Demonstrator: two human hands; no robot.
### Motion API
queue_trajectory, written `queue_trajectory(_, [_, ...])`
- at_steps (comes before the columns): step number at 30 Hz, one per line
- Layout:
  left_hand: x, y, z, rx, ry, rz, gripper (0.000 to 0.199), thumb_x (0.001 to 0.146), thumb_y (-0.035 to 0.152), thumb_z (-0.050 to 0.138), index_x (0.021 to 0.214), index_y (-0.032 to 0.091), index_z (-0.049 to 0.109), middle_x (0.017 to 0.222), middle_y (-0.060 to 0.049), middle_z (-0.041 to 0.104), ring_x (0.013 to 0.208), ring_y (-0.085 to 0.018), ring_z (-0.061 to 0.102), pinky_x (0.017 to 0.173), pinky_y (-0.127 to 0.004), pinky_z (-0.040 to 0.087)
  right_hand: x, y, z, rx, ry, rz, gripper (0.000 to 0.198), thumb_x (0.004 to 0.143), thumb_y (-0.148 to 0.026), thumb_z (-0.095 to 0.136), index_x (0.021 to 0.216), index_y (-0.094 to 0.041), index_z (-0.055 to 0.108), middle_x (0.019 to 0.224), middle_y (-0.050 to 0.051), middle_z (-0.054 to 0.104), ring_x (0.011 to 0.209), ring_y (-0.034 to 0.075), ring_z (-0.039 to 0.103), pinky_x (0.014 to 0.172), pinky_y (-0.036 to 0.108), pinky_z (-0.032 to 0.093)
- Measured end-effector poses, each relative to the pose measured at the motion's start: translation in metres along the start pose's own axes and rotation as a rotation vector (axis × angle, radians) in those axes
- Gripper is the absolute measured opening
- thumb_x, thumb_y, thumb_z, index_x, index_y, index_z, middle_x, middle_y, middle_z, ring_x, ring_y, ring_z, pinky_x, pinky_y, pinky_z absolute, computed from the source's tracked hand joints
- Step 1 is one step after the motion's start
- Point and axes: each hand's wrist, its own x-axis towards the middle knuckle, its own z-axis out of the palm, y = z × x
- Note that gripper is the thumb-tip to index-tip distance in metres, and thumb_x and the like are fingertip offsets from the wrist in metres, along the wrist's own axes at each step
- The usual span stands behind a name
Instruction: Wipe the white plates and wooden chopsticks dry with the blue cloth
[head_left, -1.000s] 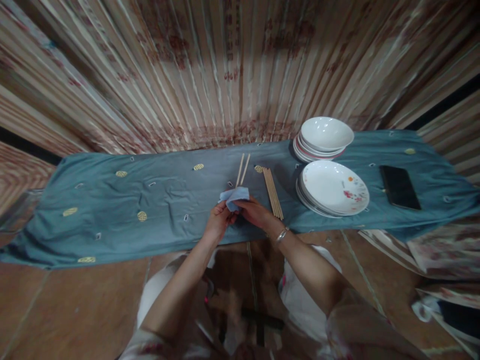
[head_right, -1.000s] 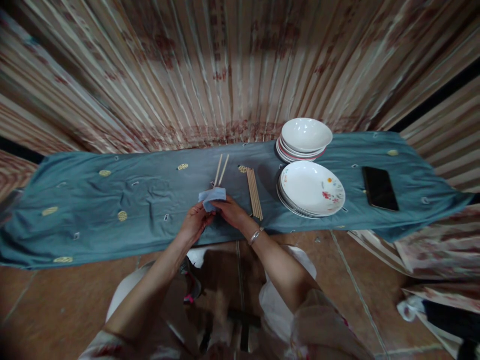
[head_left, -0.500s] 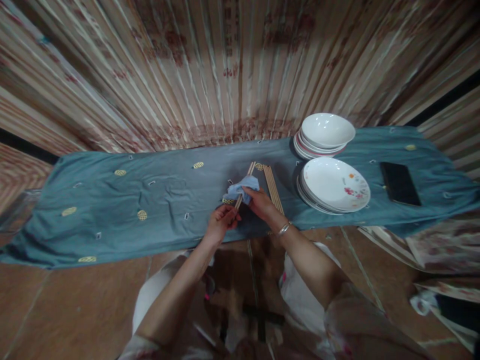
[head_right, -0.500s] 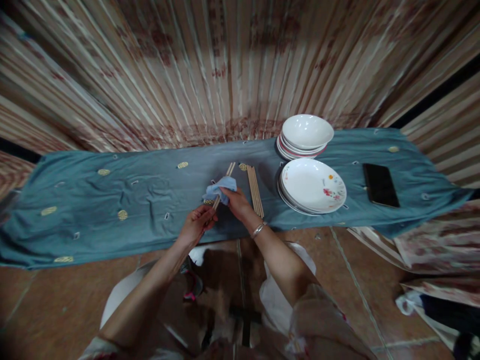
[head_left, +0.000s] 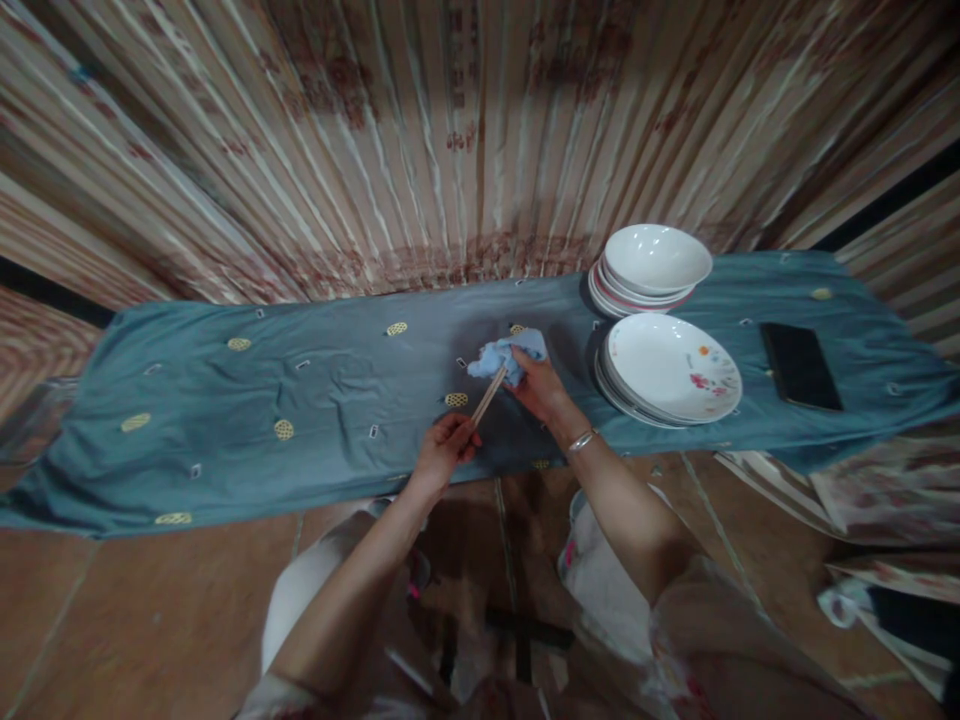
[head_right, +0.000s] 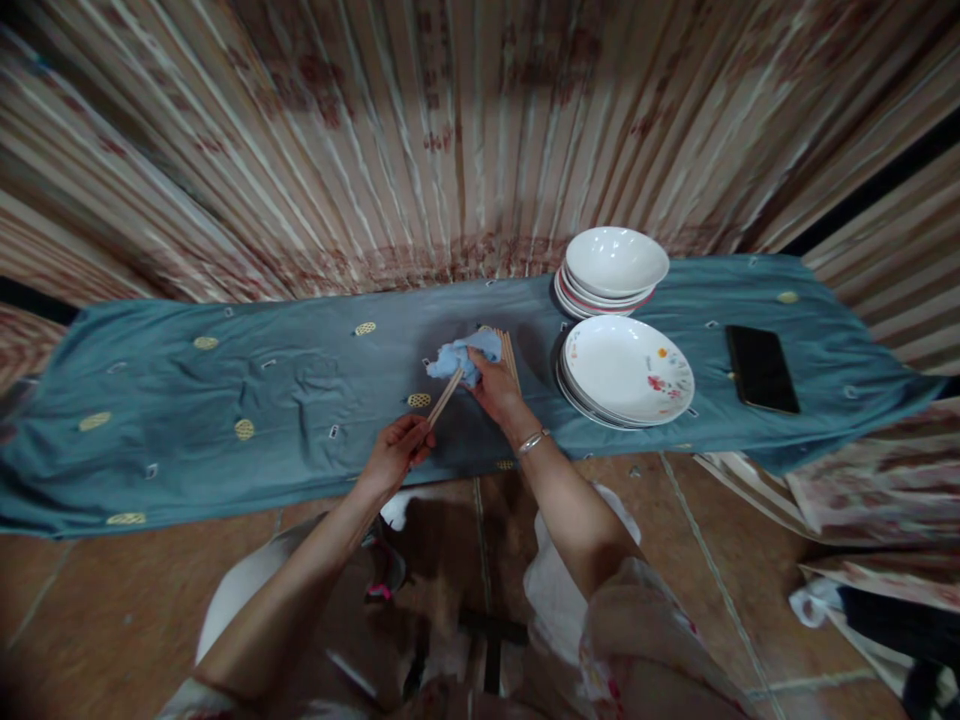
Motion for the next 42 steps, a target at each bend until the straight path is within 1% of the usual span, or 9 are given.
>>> queue_trajectory(3, [0.001, 0.0, 0.0, -0.001, 0.018, 0.001, 0.037, 0.067, 0.046, 0.076, 0.069, 0.015, 0.057, 0.054, 0.004, 0.053, 0.037, -0.002, 0.035, 0.039, -0.02, 0.016, -0.004, 0.006, 0.003, -0.043, -0.025, 0.04, 0.021, 0.07, -0.035, 0.075, 0.084, -0.023, 0.066, 0.086, 0.003, 0.075, 0.089, 0.022, 0.071, 0.075, 0.036, 0.057])
queue_trajectory(10, [0.007, 0.002, -0.003, -0.038, 0.061, 0.0, 0.039, 0.067, 0.051, 0.076, 0.072, 0.017, 0.059, 0.048, 0.005, 0.047, 0.037, -0.003, 0.03, 0.038, -0.021, 0.014, -0.02, 0.026, 0.017, -0.079, -0.155, 0.103, 0.032, 0.06, -0.043, 0.082, 0.075, -0.02, 0.067, 0.08, 0.002, 0.074, 0.089, 0.021, 0.069, 0.078, 0.034, 0.054])
queue_trajectory(14, [0.009, 0.004, -0.002, -0.049, 0.08, 0.027, 0.041, 0.064, 0.053, 0.077, 0.072, 0.017, 0.059, 0.048, 0.005, 0.047, 0.038, -0.003, 0.029, 0.038, -0.02, 0.014, -0.022, 0.029, 0.021, -0.085, -0.144, 0.11, 0.036, 0.055, -0.046, 0.084, 0.074, -0.02, 0.067, 0.075, 0.001, 0.074, 0.086, 0.02, 0.069, 0.074, 0.031, 0.052])
queue_trajectory(21, [0.007, 0.003, -0.001, -0.033, 0.059, 0.031, 0.038, 0.067, 0.05, 0.077, 0.074, 0.016, 0.059, 0.05, 0.004, 0.052, 0.036, -0.003, 0.031, 0.037, -0.02, 0.014, -0.021, 0.026, 0.018, -0.089, -0.135, 0.082, 0.037, 0.055, -0.049, 0.083, 0.072, -0.019, 0.068, 0.074, 0.001, 0.074, 0.082, 0.019, 0.068, 0.078, 0.033, 0.052])
queue_trajectory(25, [0.007, 0.002, -0.002, -0.03, 0.054, 0.011, 0.037, 0.065, 0.046, 0.079, 0.073, 0.016, 0.06, 0.05, 0.005, 0.052, 0.035, -0.003, 0.03, 0.036, -0.019, 0.013, -0.021, 0.027, 0.017, -0.15, -0.121, 0.053, 0.037, 0.058, -0.051, 0.081, 0.072, -0.019, 0.068, 0.073, 0.001, 0.072, 0.078, 0.017, 0.066, 0.076, 0.032, 0.051])
queue_trajectory(30, [0.009, 0.006, -0.005, -0.061, 0.102, 0.067, 0.034, 0.067, 0.046, 0.077, 0.075, 0.016, 0.063, 0.052, 0.004, 0.052, 0.037, -0.003, 0.03, 0.036, -0.019, 0.015, -0.024, 0.025, 0.019, -0.206, -0.192, 0.064, 0.038, 0.063, -0.053, 0.076, 0.081, -0.021, 0.07, 0.083, 0.001, 0.074, 0.077, 0.017, 0.065, 0.067, 0.03, 0.053])
queue_trajectory(32, [0.01, 0.011, -0.006, -0.076, 0.122, 0.088, 0.035, 0.068, 0.047, 0.076, 0.074, 0.016, 0.062, 0.053, 0.004, 0.052, 0.038, -0.003, 0.031, 0.036, -0.019, 0.015, -0.025, 0.023, 0.019, -0.235, -0.198, 0.064, 0.036, 0.064, -0.051, 0.076, 0.085, -0.022, 0.071, 0.084, 0.0, 0.074, 0.071, 0.016, 0.064, 0.06, 0.028, 0.052])
queue_trajectory(37, [0.012, 0.023, -0.014, -0.108, 0.18, 0.135, 0.035, 0.066, 0.043, 0.078, 0.068, 0.016, 0.057, 0.052, 0.005, 0.05, 0.039, -0.003, 0.031, 0.037, -0.018, 0.016, -0.02, 0.014, 0.011, -0.374, -0.227, -0.028, 0.028, 0.066, -0.043, 0.075, 0.084, -0.021, 0.073, 0.07, -0.003, 0.07, 0.057, 0.011, 0.056, 0.051, 0.024, 0.044])
queue_trajectory(42, [0.014, 0.025, -0.014, -0.119, 0.163, 0.124, 0.032, 0.068, 0.04, 0.078, 0.07, 0.016, 0.057, 0.052, 0.006, 0.05, 0.038, -0.002, 0.03, 0.037, -0.018, 0.014, -0.026, 0.008, 0.013, -0.429, -0.305, -0.042, 0.033, 0.059, -0.035, 0.082, 0.087, -0.02, 0.073, 0.073, -0.003, 0.07, 0.066, 0.013, 0.058, 0.059, 0.024, 0.046])
